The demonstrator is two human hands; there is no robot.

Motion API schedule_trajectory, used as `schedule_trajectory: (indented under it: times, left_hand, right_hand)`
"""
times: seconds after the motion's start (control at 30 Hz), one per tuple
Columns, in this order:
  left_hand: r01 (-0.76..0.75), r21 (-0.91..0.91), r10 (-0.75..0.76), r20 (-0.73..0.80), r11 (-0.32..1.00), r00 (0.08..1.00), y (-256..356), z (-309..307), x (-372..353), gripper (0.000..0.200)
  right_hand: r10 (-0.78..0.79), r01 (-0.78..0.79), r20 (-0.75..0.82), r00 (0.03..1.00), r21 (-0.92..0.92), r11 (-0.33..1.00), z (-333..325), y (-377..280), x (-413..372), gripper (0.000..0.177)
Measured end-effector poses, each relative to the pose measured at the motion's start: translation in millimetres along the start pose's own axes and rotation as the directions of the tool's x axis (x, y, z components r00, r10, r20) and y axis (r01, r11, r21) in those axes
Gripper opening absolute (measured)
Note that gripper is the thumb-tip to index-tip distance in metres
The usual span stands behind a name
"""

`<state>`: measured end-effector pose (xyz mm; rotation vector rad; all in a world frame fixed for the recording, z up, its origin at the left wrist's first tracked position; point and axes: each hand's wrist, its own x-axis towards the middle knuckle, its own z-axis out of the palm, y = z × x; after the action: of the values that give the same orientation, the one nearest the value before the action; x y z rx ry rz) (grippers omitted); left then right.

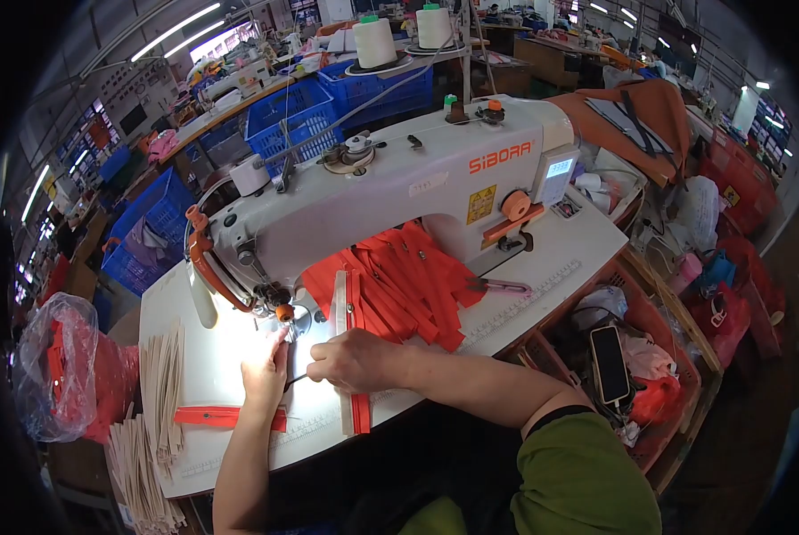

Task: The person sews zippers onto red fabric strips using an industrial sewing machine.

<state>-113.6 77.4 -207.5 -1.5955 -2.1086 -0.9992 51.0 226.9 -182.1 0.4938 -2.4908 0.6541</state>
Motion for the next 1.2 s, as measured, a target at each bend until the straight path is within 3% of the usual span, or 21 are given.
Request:
schedule_trajectory:
  times: [0.8, 1.03, 1.2]
  left_hand:
    - [-0.043, 0.005, 0.043, -0.049, 0.999, 0.998, -5.2, 3.8, -0.1, 0.026]
    - [0.041, -0.011, -0.041, 0.012, 0.999, 0.999, -5.2, 2.8, -3.1, 0.025]
    - [0.023, -0.002, -0.023, 0.012, 1.000, 1.000, -3.7, 2.2, -1.7, 0.025]
  right_hand:
    - [-0.022, 0.021, -0.024, 0.999, -0.014, 1.000, 1.4, 1.1, -0.6, 0.015]
    - [-0.035, 0.035, -0.049, 0.998, -0.007, 0.999, 3.0, 2.1, -0.6, 0.015]
    - [-0.029, 0.028, -0.032, 0.999, -0.012, 1.000, 0.0, 0.6, -0.2, 0.015]
